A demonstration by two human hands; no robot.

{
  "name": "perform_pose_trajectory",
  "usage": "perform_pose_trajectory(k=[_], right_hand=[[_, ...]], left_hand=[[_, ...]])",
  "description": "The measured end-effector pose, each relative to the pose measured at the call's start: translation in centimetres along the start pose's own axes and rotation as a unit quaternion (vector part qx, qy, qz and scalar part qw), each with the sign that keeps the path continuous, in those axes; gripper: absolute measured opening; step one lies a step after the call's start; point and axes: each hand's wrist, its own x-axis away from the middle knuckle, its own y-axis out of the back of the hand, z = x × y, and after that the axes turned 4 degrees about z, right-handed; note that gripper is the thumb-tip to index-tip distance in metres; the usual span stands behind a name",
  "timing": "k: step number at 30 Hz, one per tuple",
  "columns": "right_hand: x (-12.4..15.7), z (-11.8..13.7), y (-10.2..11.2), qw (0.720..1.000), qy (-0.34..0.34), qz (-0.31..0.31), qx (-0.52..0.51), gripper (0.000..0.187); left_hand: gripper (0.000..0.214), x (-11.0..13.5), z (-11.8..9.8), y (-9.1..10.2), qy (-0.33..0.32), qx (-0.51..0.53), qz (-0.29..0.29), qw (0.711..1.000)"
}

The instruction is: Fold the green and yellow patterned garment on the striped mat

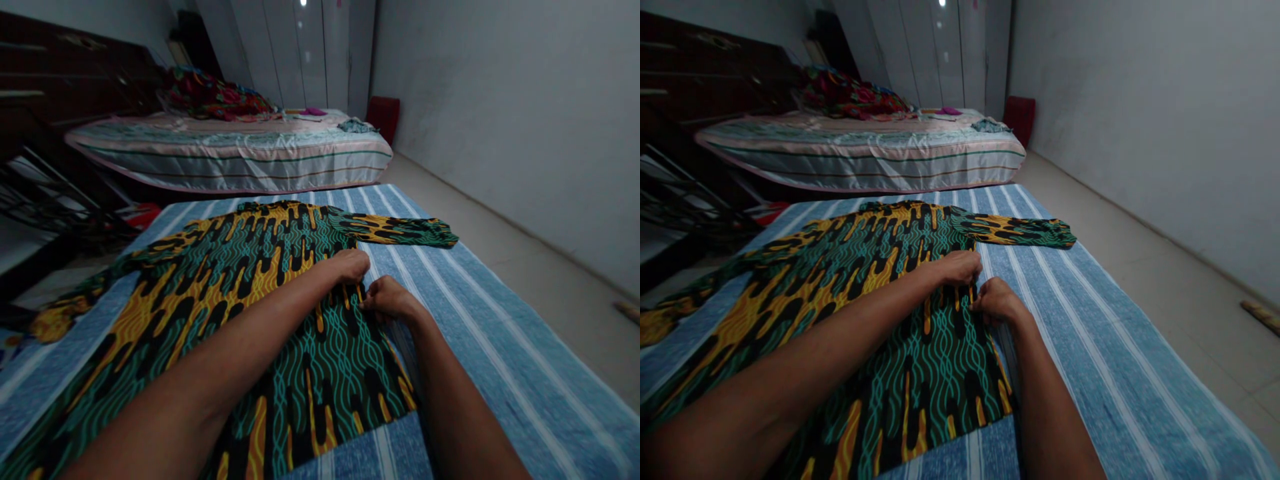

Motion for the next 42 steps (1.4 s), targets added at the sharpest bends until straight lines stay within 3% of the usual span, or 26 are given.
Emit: perform_pose_trajectory(k=[13, 21, 26, 30, 35, 42], right_hand=[[0.3, 0.2, 0.3, 1.000, -0.005, 0.014, 0.011, 0.026], [0.5, -0.3, 0.5, 1.000, -0.013, 0.024, 0.000, 0.024], [0.6, -0.6, 0.7, 0.999, -0.022, 0.034, -0.003, 0.026], [0.9, -0.9, 0.9, 0.999, -0.025, 0.038, -0.013, 0.027], [1.2, -1.0, 0.9, 0.999, -0.026, 0.037, -0.018, 0.024], [1.2, -1.2, 0.9, 0.999, -0.023, 0.040, -0.026, 0.021]], left_hand=[[0.022, 0.0, 0.6, -1.4, 0.010, 0.037, -0.064, 0.997], [0.020, 1.9, 0.5, -3.9, 0.017, 0.096, -0.176, 0.979], [0.018, 3.9, -0.7, -6.0, 0.022, 0.129, -0.236, 0.963], [0.018, 5.0, -2.3, -7.3, 0.032, 0.120, -0.229, 0.965], [0.039, 5.5, -3.5, -8.3, 0.070, 0.136, -0.205, 0.967], [0.051, 5.7, -4.0, -8.5, 0.080, 0.163, -0.160, 0.970]])
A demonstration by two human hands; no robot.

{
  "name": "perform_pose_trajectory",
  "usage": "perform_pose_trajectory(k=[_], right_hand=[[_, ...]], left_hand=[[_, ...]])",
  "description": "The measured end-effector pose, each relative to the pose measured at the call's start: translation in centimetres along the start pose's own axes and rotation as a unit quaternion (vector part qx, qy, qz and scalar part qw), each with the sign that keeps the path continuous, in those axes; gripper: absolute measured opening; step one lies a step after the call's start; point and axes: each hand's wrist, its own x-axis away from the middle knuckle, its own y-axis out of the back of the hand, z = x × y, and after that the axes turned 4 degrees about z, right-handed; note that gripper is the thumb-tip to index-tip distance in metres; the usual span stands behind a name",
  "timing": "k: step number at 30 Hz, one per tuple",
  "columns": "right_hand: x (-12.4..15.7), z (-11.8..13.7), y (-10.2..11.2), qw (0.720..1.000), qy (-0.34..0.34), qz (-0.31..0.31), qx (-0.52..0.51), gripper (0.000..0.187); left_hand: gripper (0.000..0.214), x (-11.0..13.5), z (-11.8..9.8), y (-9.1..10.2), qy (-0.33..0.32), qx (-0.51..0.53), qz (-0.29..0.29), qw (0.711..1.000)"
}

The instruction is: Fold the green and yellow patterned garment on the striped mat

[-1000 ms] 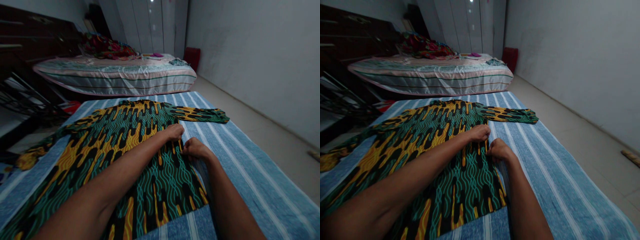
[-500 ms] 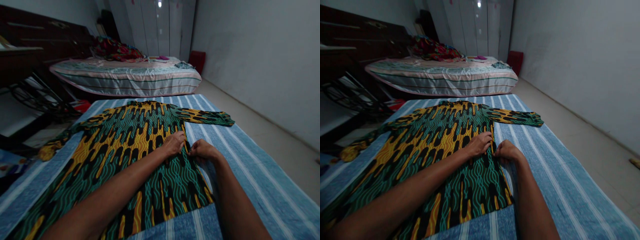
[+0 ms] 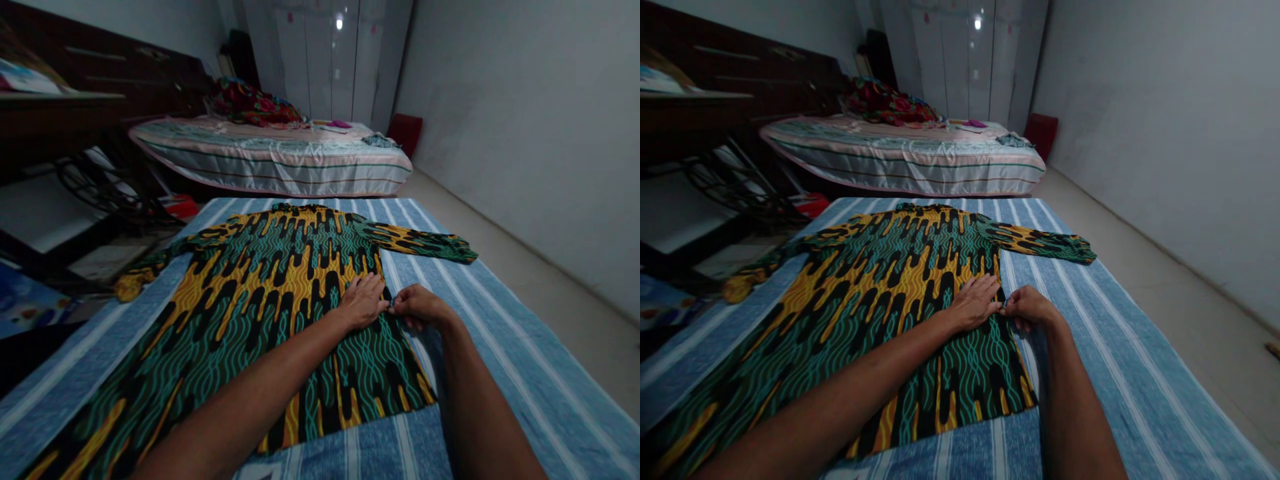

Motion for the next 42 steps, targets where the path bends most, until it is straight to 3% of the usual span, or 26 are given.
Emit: perform_pose_trajectory(k=[7, 15, 26, 31, 34, 42], right_hand=[[-0.4, -1.5, 0.4, 0.994, 0.034, -0.020, -0.098, 0.022], [-0.5, -1.7, -0.4, 0.974, 0.054, -0.164, -0.148, 0.025], [1.2, 0.0, -3.7, 0.905, 0.123, -0.387, -0.129, 0.031], [0.6, 1.2, -7.6, 0.910, 0.243, -0.324, 0.085, 0.047], [-0.6, 0.3, -9.2, 0.901, 0.256, -0.309, 0.167, 0.056], [-2.4, -3.0, -8.8, 0.904, 0.212, -0.335, 0.158, 0.062]], left_hand=[[0.052, 0.7, -0.9, -0.8, 0.008, 0.006, -0.017, 1.000], [0.048, 1.2, -2.8, -1.0, 0.044, 0.023, -0.078, 0.996], [0.058, 8.8, -4.6, -1.5, -0.026, 0.052, -0.049, 0.997], [0.066, 10.2, -4.8, -1.6, -0.037, 0.071, -0.029, 0.996], [0.063, 10.5, -5.0, -1.7, -0.042, 0.069, -0.006, 0.997], [0.066, 11.8, -5.4, -1.6, -0.033, 0.091, 0.017, 0.995]])
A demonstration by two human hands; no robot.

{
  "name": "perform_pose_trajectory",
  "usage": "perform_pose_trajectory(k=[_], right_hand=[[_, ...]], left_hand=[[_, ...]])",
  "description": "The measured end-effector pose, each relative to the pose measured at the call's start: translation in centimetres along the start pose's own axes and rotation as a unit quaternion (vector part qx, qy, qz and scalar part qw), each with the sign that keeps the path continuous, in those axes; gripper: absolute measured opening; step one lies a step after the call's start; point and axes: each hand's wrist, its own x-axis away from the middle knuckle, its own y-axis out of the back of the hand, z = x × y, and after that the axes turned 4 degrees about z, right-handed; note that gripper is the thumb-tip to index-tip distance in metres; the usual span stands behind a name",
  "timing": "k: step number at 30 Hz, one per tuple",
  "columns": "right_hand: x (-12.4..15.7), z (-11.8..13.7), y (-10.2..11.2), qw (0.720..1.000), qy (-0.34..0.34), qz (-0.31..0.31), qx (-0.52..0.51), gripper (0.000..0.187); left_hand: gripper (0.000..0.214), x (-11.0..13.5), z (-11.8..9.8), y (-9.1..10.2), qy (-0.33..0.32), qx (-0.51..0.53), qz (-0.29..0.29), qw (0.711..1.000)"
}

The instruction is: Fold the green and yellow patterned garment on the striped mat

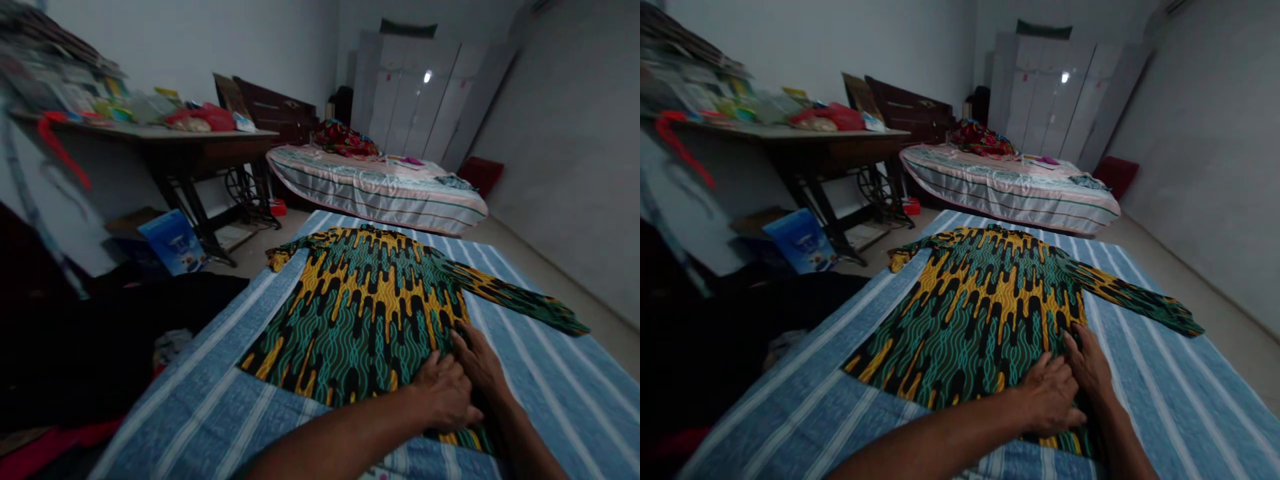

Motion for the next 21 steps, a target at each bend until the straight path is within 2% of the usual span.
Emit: perform_pose_trajectory(k=[3, 6, 9, 11, 14, 17, 21], right_hand=[[0.1, -0.2, 0.0, 1.000, 0.010, 0.001, 0.011, 0.059], [0.2, -0.2, -0.1, 0.999, 0.019, -0.006, 0.028, 0.059], [0.2, -0.3, -0.3, 0.999, 0.015, -0.007, 0.051, 0.062], [0.2, -0.4, -0.4, 0.998, 0.014, 0.002, 0.068, 0.064], [0.2, -0.7, -0.4, 0.995, 0.025, 0.016, 0.092, 0.058], [0.2, -1.2, -0.5, 0.992, 0.047, 0.023, 0.115, 0.053], [0.2, -1.9, -0.7, 0.988, 0.059, 0.025, 0.141, 0.054]], left_hand=[[0.053, 1.9, 0.5, 1.6, 0.014, 0.002, -0.015, 1.000], [0.047, 4.8, 2.2, 4.3, 0.050, -0.007, -0.038, 0.998], [0.046, 8.5, 4.9, 6.7, 0.138, -0.011, -0.062, 0.988], [0.047, 11.2, 7.0, 7.6, 0.207, -0.023, -0.075, 0.975], [0.051, 15.2, 9.9, 7.5, 0.293, -0.061, -0.101, 0.949], [0.056, 18.4, 11.9, 6.2, 0.367, -0.095, -0.116, 0.918], [0.057, 20.3, 12.6, 5.1, 0.383, -0.119, -0.122, 0.908]])
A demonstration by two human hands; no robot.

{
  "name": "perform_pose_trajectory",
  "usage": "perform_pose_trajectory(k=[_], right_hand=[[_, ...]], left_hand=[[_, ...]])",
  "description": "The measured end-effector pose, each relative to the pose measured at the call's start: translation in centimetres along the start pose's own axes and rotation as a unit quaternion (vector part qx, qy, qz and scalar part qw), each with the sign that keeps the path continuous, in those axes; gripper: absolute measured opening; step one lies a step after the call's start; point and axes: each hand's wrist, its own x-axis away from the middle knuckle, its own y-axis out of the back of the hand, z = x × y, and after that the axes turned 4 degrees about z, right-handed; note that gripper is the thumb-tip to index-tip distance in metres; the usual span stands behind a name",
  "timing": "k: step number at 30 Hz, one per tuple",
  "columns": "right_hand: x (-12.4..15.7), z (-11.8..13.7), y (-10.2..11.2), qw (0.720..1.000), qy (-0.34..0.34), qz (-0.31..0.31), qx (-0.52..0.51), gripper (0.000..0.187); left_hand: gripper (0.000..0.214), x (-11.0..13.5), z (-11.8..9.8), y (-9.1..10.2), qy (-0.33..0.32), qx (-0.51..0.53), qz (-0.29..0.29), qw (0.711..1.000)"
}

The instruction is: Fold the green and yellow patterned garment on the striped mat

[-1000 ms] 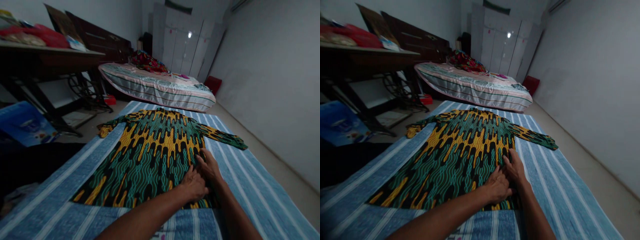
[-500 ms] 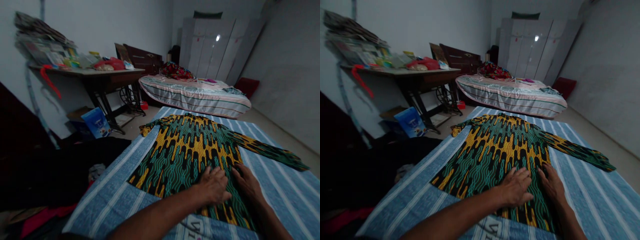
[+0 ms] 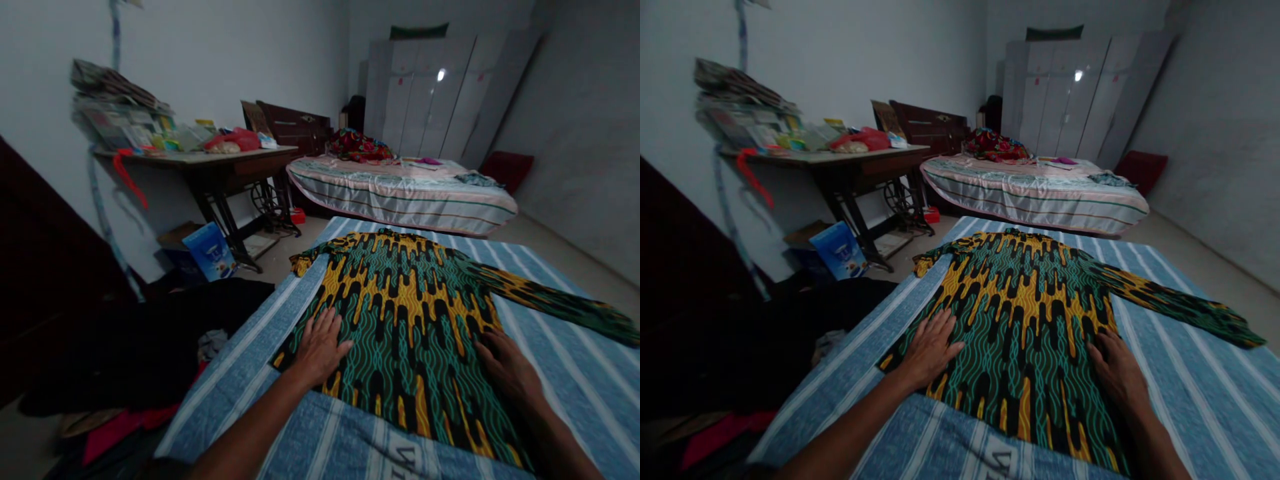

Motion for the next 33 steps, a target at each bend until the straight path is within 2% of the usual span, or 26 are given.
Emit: perform_pose_trajectory(k=[9, 13, 20, 24, 26, 28, 31, 33], right_hand=[[0.2, 0.3, 0.0, 1.000, -0.006, -0.004, 0.024, 0.056], [0.1, 0.1, -0.1, 1.000, -0.007, -0.003, 0.027, 0.054], [0.2, 0.4, 0.1, 0.999, 0.006, -0.002, 0.043, 0.052], [0.2, 1.0, 0.5, 0.999, 0.011, -0.004, 0.053, 0.049], [0.1, 1.5, 0.8, 0.998, 0.021, -0.003, 0.060, 0.046], [0.1, 2.0, 1.1, 0.997, 0.027, -0.002, 0.074, 0.042], [0.1, 2.7, 1.5, 0.993, 0.033, -0.008, 0.111, 0.039], [0.3, 3.2, 1.4, 0.988, 0.042, -0.021, 0.145, 0.042]], left_hand=[[0.061, 0.3, 0.7, 1.2, 0.049, -0.007, 0.013, 0.999], [0.064, 0.9, 1.2, 1.4, 0.039, -0.014, 0.037, 0.998], [0.058, 1.8, 2.3, 1.3, 0.026, -0.028, 0.024, 0.999], [0.064, 2.0, 2.9, 1.4, 0.015, -0.036, 0.063, 0.997], [0.067, 1.9, 2.7, 1.4, 0.025, -0.045, 0.065, 0.997], [0.067, 1.5, 2.2, 1.4, 0.027, -0.055, 0.039, 0.997], [0.064, 0.6, 1.1, 1.3, -0.018, -0.057, 0.004, 0.998], [0.063, 0.1, 0.5, 1.1, -0.050, -0.046, 0.014, 0.998]])
